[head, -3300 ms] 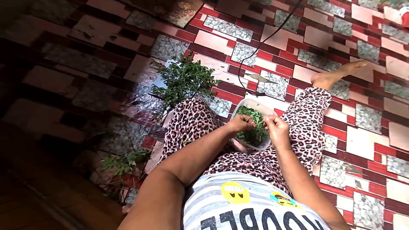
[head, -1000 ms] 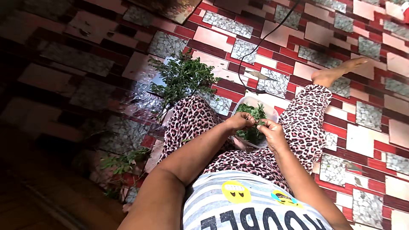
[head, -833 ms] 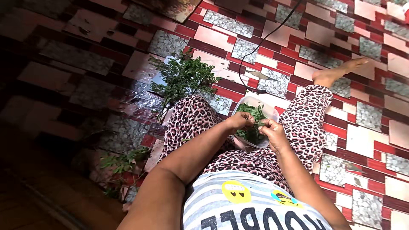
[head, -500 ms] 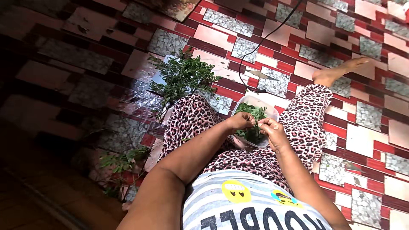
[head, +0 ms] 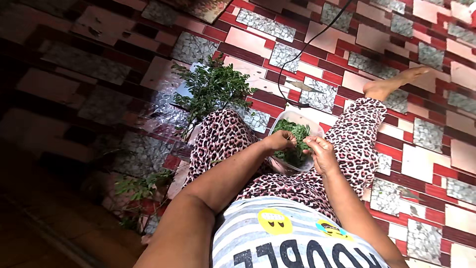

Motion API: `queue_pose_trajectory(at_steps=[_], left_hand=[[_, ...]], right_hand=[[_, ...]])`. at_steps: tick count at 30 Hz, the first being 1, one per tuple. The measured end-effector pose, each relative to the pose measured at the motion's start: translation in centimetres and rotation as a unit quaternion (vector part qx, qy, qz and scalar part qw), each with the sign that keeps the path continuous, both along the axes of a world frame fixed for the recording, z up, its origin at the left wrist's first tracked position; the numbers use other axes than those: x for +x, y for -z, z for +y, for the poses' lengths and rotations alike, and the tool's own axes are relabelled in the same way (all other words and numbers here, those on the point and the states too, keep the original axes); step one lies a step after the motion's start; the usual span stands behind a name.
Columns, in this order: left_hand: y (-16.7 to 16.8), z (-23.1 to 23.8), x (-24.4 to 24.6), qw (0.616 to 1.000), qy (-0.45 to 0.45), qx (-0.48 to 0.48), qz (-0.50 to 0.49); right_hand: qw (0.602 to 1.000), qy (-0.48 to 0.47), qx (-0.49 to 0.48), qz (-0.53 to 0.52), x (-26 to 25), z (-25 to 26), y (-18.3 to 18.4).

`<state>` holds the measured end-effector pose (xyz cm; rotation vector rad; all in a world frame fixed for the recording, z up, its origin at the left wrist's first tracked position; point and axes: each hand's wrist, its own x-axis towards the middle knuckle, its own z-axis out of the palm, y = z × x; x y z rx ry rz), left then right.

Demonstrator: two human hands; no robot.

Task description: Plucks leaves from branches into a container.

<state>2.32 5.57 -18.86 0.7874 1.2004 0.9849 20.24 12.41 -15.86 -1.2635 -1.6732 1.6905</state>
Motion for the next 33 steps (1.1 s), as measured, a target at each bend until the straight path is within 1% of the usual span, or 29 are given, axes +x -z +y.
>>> queue_pose_trajectory(at_steps=[2,4,6,9,11,12,14,16,18,19,24,26,31,33], left_hand=[[0.1,0.0,0.0,1.000,0.001,0.001,0.000],[0.0,0.0,0.0,1.000,0.002,-0.002,-0.001],[0.0,0.0,0.1,1.000,0.000,-0.003,-0.002],[0.0,0.0,0.1,1.000,-0.005,-0.010,-0.002],[0.0,0.0,0.1,1.000,-0.010,-0.016,-0.009],[0.0,0.1,0.1,1.000,-0.013,-0.017,-0.013],[0.2,0.1,-0.1,1.000,-0.019,-0.013,-0.020],[0.2,0.1,-0.1,0.999,-0.023,-0.013,-0.022],[0.1,0.1,0.0,0.999,-0.023,-0.016,-0.024],[0.1,0.1,0.0,0.999,-0.024,-0.018,-0.025],[0.0,0.1,0.1,0.999,-0.035,-0.017,-0.025],[-0.2,0.0,-0.2,0.999,-0.048,-0.016,-0.020],[0.0,0.2,-0.1,0.999,-0.020,-0.002,-0.028],[0.0,0.2,-0.1,0.999,-0.018,-0.003,-0.034]], right_hand=[[1.000,-0.015,-0.002,-0.020,0.0,-0.1,0.0],[0.999,-0.023,0.023,-0.027,-0.1,0.0,0.3],[0.996,-0.025,0.081,-0.019,0.0,0.0,0.8],[0.980,-0.042,0.193,0.012,0.1,0.0,1.4],[0.976,-0.025,0.213,0.024,0.0,-0.1,1.3],[0.980,-0.016,0.200,0.017,0.0,0.0,1.1],[0.990,-0.013,0.141,-0.010,0.2,0.3,0.9],[0.997,-0.025,0.073,-0.030,0.4,0.3,0.7],[0.998,-0.042,0.035,-0.038,0.3,0.1,0.6],[0.997,-0.048,0.033,-0.041,0.2,-0.1,0.7],[0.992,-0.050,0.090,-0.067,0.1,-0.1,0.8],[0.992,-0.055,0.079,-0.078,0.3,0.1,0.7],[0.995,-0.059,0.015,-0.081,0.5,0.4,-0.2],[0.996,-0.060,0.010,-0.072,0.2,0.5,-0.4]])
